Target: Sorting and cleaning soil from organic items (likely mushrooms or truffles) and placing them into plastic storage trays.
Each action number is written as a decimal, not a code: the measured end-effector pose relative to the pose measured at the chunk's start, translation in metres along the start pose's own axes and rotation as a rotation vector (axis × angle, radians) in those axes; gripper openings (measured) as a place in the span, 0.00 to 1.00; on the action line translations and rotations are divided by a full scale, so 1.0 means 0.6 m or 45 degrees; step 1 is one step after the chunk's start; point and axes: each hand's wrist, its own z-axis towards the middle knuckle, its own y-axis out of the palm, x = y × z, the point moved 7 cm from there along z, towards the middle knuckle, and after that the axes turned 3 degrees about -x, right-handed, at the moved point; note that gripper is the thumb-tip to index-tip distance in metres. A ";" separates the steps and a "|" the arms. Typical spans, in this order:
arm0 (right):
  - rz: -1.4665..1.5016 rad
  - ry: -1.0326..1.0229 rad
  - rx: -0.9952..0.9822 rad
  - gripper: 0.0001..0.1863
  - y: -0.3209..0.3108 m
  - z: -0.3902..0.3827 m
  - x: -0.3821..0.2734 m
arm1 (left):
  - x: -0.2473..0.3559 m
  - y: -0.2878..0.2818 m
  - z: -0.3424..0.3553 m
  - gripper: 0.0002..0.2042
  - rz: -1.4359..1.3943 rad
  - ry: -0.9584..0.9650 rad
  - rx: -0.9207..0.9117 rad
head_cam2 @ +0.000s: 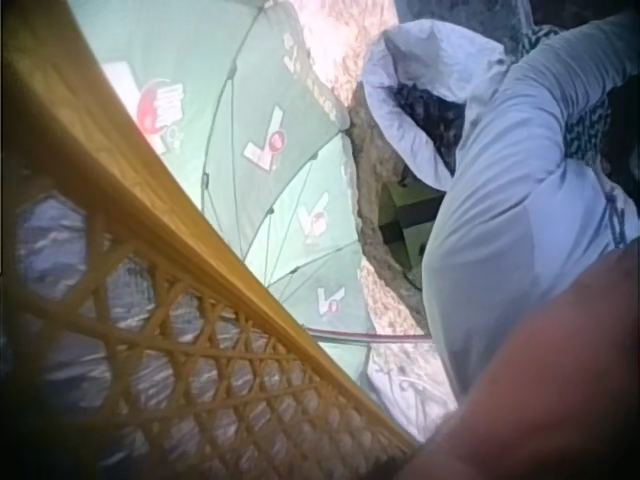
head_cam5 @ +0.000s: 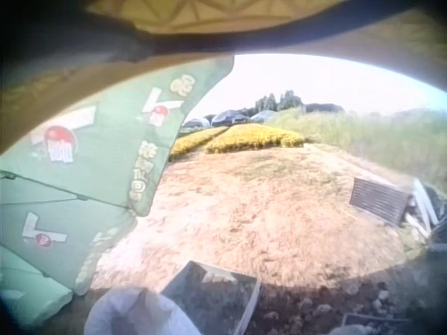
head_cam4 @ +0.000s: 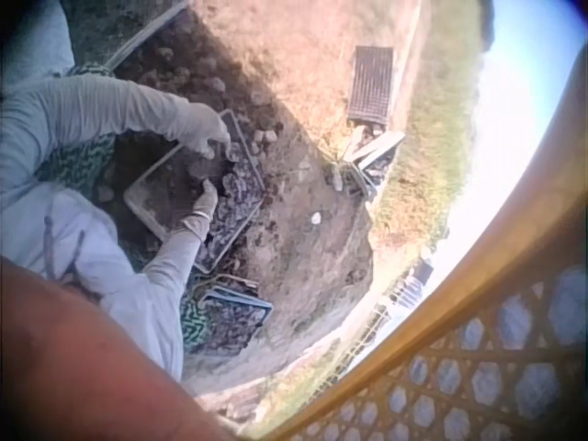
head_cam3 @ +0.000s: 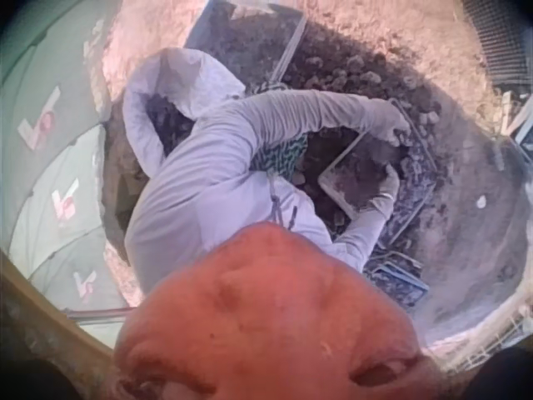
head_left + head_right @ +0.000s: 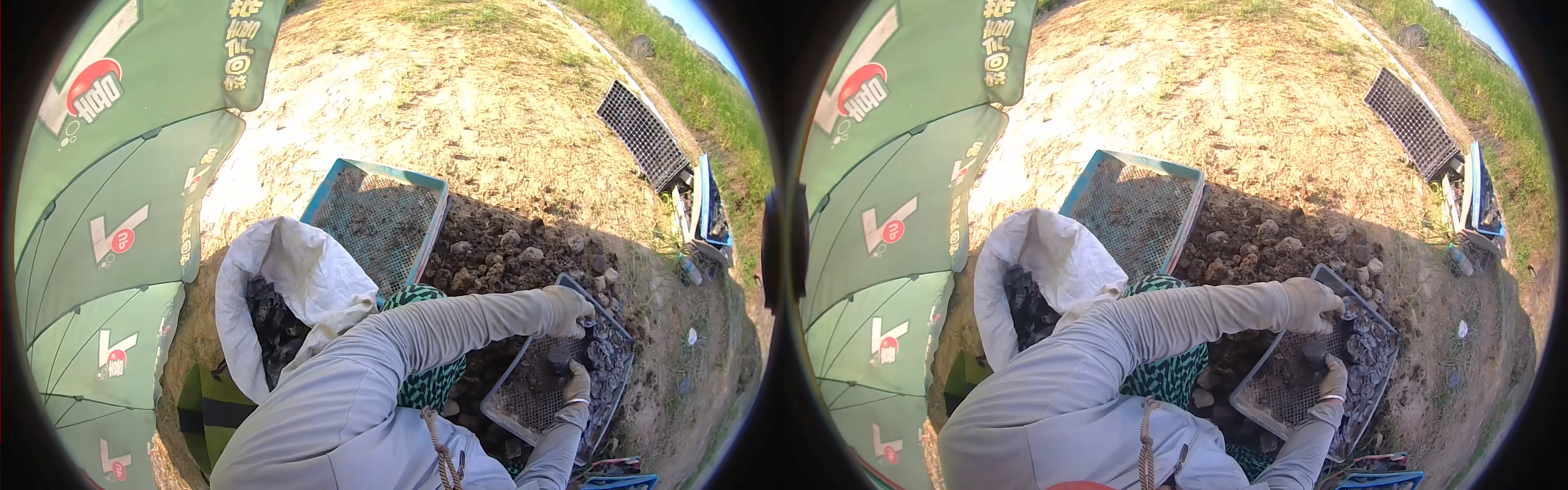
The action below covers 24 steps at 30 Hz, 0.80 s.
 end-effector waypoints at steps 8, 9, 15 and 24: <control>-1.062 -0.882 0.096 0.25 0.079 -0.075 0.002 | 0.002 -0.003 -0.009 0.21 -0.057 0.023 0.028; -1.261 -0.867 0.169 0.32 0.106 -0.097 -0.014 | -0.015 0.002 -0.009 0.21 -0.040 0.033 0.066; -1.305 -0.850 0.304 0.33 0.152 -0.092 -0.035 | -0.022 -0.019 -0.039 0.21 -0.110 0.005 0.075; -1.746 -0.408 0.095 0.33 0.200 -0.067 -0.079 | -0.073 -0.021 -0.059 0.21 -0.216 -0.064 0.144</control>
